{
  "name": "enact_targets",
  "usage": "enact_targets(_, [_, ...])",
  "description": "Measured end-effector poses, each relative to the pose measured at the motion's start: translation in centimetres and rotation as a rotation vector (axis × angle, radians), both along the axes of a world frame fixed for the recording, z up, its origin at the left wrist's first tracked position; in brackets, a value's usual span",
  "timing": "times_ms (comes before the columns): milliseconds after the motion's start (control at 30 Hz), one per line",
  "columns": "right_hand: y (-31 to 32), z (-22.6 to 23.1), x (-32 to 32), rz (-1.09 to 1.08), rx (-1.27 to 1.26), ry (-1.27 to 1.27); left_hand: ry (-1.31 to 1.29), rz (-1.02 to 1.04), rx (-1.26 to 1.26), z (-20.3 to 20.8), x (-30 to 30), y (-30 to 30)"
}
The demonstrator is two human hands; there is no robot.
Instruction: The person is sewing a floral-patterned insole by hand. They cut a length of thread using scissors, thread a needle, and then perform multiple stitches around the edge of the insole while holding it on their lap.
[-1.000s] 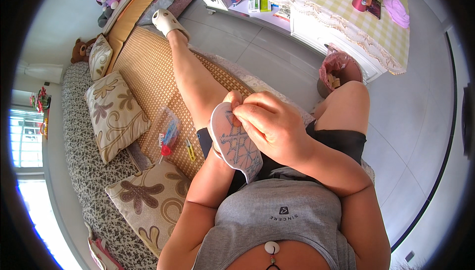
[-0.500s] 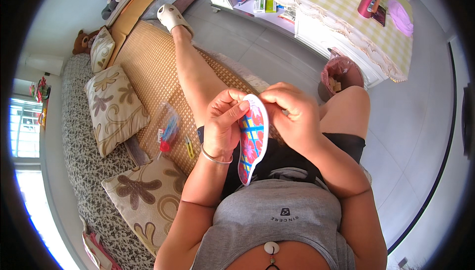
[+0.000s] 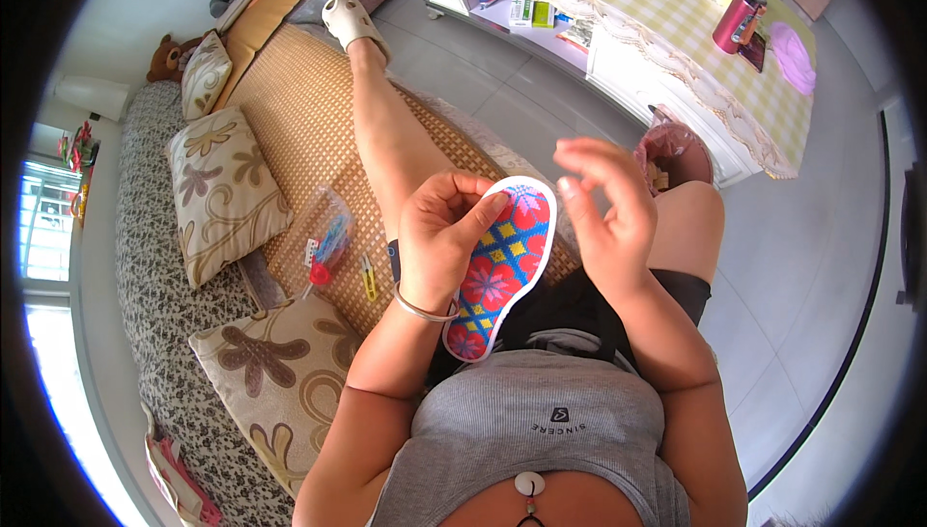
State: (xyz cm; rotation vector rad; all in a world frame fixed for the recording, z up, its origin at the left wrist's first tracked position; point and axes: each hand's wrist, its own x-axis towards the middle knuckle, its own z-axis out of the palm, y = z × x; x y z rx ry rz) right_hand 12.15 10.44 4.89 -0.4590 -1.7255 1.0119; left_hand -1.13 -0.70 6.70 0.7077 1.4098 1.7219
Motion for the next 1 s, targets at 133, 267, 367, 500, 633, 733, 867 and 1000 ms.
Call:
enact_targets(133, [-0.4,0.9,-0.5,-0.093,0.519,-0.168,0.108,0.018,-0.009,0.4,0.1,-0.2])
enact_targets(267, [-0.6,1.0,-0.7,-0.126,0.590,-0.130,0.141,0.035,0.008,0.7,0.3,-0.1])
enact_targets(367, [-0.6,1.0,-0.8,-0.098,0.515,-0.105,0.147,0.040,0.001,1.0,0.3,-0.2])
enact_targets(500, [-1.0,0.9,-0.7,0.009,0.350,-0.024,0.155,0.039,0.002,1.0,0.3,-0.3])
enact_targets(633, [-2.0,1.9,-0.4,0.273,-0.185,0.081,0.160,0.056,0.002,0.7,0.4,-0.2])
enact_targets(733, [-1.9,1.6,-0.4,0.431,-0.428,0.220,0.179,0.072,0.019,0.8,0.5,-0.1])
enact_targets(867, [-1.8,2.5,0.3,0.337,-0.342,0.218,0.157,0.132,0.074,0.9,0.7,0.1])
enact_targets(1000, [-1.4,2.4,0.4,0.113,-0.005,-0.029,0.179,0.146,0.070,0.6,0.5,-0.1])
